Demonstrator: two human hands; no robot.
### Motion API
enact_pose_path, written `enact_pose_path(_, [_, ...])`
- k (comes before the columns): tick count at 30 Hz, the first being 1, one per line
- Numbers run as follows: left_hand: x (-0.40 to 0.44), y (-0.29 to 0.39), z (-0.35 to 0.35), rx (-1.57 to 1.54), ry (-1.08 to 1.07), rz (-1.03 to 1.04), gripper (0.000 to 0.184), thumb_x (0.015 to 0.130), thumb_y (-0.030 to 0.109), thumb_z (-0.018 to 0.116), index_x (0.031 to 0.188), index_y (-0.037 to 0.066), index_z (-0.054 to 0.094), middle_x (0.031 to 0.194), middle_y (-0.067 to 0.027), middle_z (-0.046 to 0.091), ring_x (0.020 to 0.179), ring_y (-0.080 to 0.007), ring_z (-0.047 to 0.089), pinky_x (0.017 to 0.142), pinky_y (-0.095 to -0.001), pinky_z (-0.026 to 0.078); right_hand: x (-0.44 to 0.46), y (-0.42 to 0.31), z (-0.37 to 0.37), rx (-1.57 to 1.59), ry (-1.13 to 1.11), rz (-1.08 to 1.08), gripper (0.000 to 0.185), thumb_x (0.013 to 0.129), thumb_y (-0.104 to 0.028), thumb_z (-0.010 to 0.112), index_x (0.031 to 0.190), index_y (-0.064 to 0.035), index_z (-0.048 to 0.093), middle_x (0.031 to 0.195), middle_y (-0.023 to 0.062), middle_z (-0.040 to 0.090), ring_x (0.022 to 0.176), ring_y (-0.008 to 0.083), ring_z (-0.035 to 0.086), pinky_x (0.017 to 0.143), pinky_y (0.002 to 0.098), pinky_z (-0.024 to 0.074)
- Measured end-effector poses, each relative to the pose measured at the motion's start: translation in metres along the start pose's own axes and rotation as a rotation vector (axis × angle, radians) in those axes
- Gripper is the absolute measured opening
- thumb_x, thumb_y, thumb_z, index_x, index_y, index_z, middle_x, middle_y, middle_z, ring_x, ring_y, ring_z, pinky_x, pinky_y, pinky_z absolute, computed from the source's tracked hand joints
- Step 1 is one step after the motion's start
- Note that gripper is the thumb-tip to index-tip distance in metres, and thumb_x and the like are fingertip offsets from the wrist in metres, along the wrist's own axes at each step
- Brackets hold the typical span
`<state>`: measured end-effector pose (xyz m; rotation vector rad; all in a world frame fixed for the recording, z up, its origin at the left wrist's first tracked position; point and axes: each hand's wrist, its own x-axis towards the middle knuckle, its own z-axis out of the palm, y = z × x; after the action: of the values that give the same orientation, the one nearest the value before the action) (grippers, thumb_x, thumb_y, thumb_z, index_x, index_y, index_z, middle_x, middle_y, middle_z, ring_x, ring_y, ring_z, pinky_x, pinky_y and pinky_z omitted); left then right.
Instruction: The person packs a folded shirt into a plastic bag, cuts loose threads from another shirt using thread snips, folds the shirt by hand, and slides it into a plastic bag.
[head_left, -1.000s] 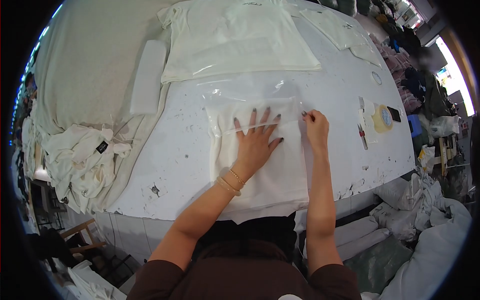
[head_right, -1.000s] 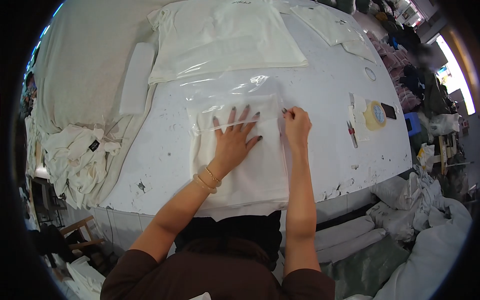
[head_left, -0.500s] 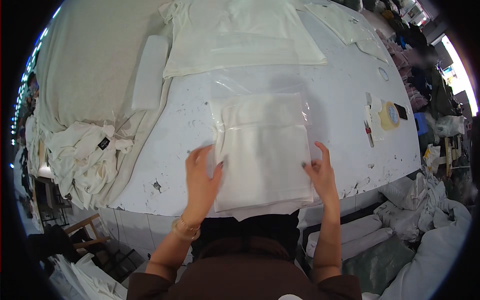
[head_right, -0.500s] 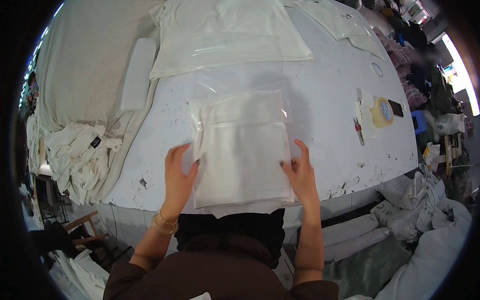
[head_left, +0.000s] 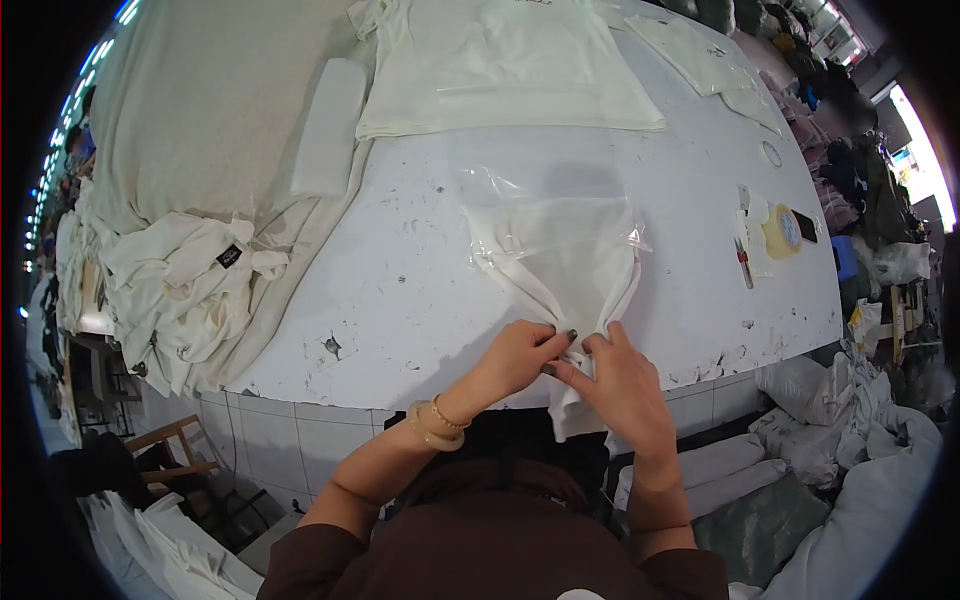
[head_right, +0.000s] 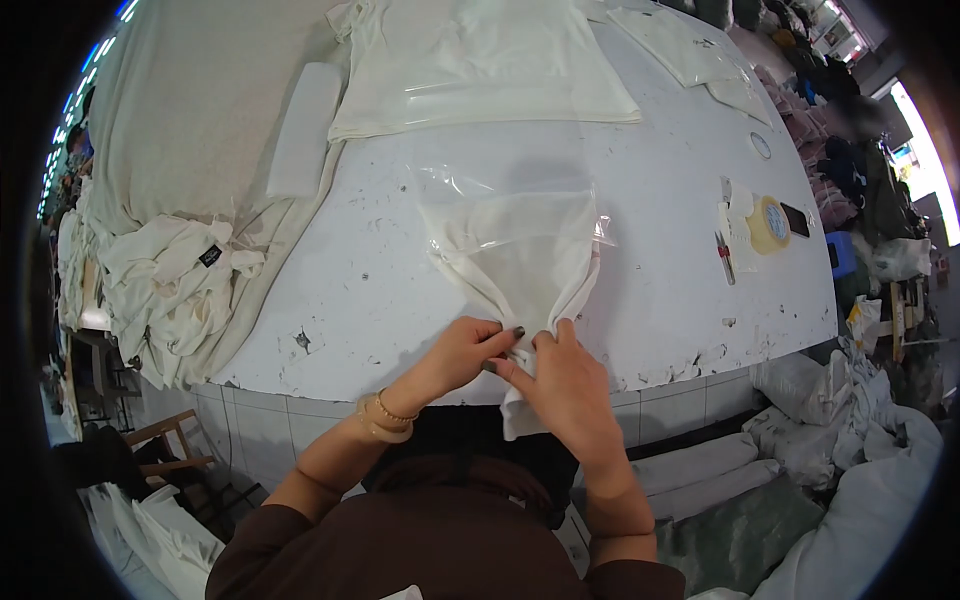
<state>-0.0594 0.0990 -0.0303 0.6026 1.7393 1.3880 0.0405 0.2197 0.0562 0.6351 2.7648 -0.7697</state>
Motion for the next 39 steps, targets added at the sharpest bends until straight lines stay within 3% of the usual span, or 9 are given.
enact_pose_path(6, [-0.022, 0.011, -0.032, -0.001, -0.024, -0.127, 0.047, 0.095, 0.037, 0.049, 0.070, 0.000, 0.066, 0.055, -0.0044, 0.055, 0.053, -0.0119, 0.051, 0.054, -0.0290, 0.043, 0.008, 0.030, 0.019, -0.168, 0.079, -0.076, 0.022, 0.074, -0.021, 0.065, 0.081, 0.0000, 0.063, 0.085, 0.0157, 0.053, 0.074, 0.0368, 0.059, 0.067, 0.0450, 0.0461])
enact_pose_path(10, [-0.009, -0.017, -0.082, -0.287, 0.493, -0.187, 0.039, 0.096, 0.035, 0.050, 0.082, 0.001, 0.064, 0.063, -0.0018, 0.057, 0.054, -0.0072, 0.050, 0.051, -0.0225, 0.040, 0.006, 0.031, 0.009, -0.079, 0.092, -0.077, 0.019, 0.071, -0.018, 0.063, 0.074, -0.0001, 0.061, 0.079, 0.0148, 0.052, 0.071, 0.0365, 0.059, 0.064, 0.0454, 0.0454])
enact_pose_path(15, [-0.007, -0.040, -0.040, -0.297, 0.217, -0.063, 0.024, 0.094, 0.020, 0.051, 0.080, 0.004, 0.062, 0.060, 0.0057, 0.045, 0.055, -0.0030, 0.037, 0.050, -0.0209, 0.030, 0.015, 0.030, -0.007, -0.053, 0.152, -0.171, 0.020, 0.068, -0.019, 0.064, 0.074, -0.0002, 0.059, 0.079, 0.0136, 0.052, 0.071, 0.0354, 0.058, 0.063, 0.0439, 0.0455])
enact_pose_path(21, [-0.060, 0.013, -0.003, -0.267, -0.543, -0.408, 0.033, 0.100, 0.023, 0.043, 0.091, 0.000, 0.064, 0.069, -0.0040, 0.063, 0.061, -0.0103, 0.060, 0.057, -0.0235, 0.048, 0.017, 0.063, -0.026, -0.163, 0.057, -0.365, 0.021, 0.064, -0.016, 0.068, 0.081, -0.0049, 0.061, 0.084, 0.0088, 0.052, 0.078, 0.0295, 0.057, 0.068, 0.0405, 0.0460])
enact_pose_path(23, [-0.058, 0.058, -0.012, -0.172, -0.545, -0.222, 0.027, 0.099, 0.018, 0.044, 0.092, 0.001, 0.064, 0.068, -0.0042, 0.062, 0.060, -0.0102, 0.060, 0.058, -0.0257, 0.049, 0.015, 0.063, -0.030, -0.197, 0.018, -0.424, 0.021, 0.064, -0.015, 0.068, 0.082, -0.0059, 0.061, 0.084, 0.0076, 0.052, 0.080, 0.0276, 0.057, 0.070, 0.0394, 0.0456])
enact_pose_path(28, [0.076, 0.048, -0.055, 0.982, 0.492, 0.455, 0.022, 0.088, 0.021, 0.058, 0.102, 0.005, 0.064, 0.096, -0.0115, 0.066, 0.091, -0.0301, 0.062, 0.078, -0.0415, 0.048, 0.013, 0.060, -0.030, -0.241, -0.030, -0.449, 0.023, 0.063, -0.014, 0.071, 0.082, -0.0061, 0.060, 0.085, 0.0062, 0.053, 0.083, 0.0245, 0.056, 0.073, 0.0376, 0.0443])
enact_pose_path(30, [0.124, 0.044, -0.079, 1.156, 0.217, 0.060, 0.021, 0.083, 0.026, 0.063, 0.094, 0.009, 0.068, 0.088, -0.0082, 0.068, 0.087, -0.0280, 0.063, 0.076, -0.0402, 0.048, 0.011, 0.061, -0.028, -0.248, -0.008, -0.466, 0.021, 0.063, -0.014, 0.071, 0.079, -0.0065, 0.060, 0.085, 0.0057, 0.054, 0.081, 0.0237, 0.057, 0.071, 0.0373, 0.0444])
enact_pose_path(33, [0.153, 0.054, -0.067, 1.009, -0.049, 0.068, 0.019, 0.078, 0.030, 0.066, 0.084, 0.013, 0.070, 0.078, -0.0054, 0.069, 0.082, -0.0267, 0.065, 0.077, -0.0410, 0.048, 0.012, 0.059, -0.021, -0.225, 0.065, -0.460, 0.019, 0.064, -0.013, 0.071, 0.077, -0.0066, 0.060, 0.087, 0.0054, 0.055, 0.080, 0.0230, 0.058, 0.069, 0.0373, 0.0449])
enact_pose_path(39, [0.136, 0.062, 0.029, 0.959, -0.110, 0.594, 0.010, 0.083, 0.017, 0.062, 0.079, 0.012, 0.069, 0.077, -0.0035, 0.067, 0.088, -0.0228, 0.062, 0.098, -0.0567, 0.031, 0.026, 0.038, 0.004, -0.126, 0.225, -0.387, 0.015, 0.067, -0.013, 0.067, 0.079, -0.0048, 0.061, 0.091, 0.0070, 0.057, 0.079, 0.0253, 0.059, 0.068, 0.0388, 0.0471])
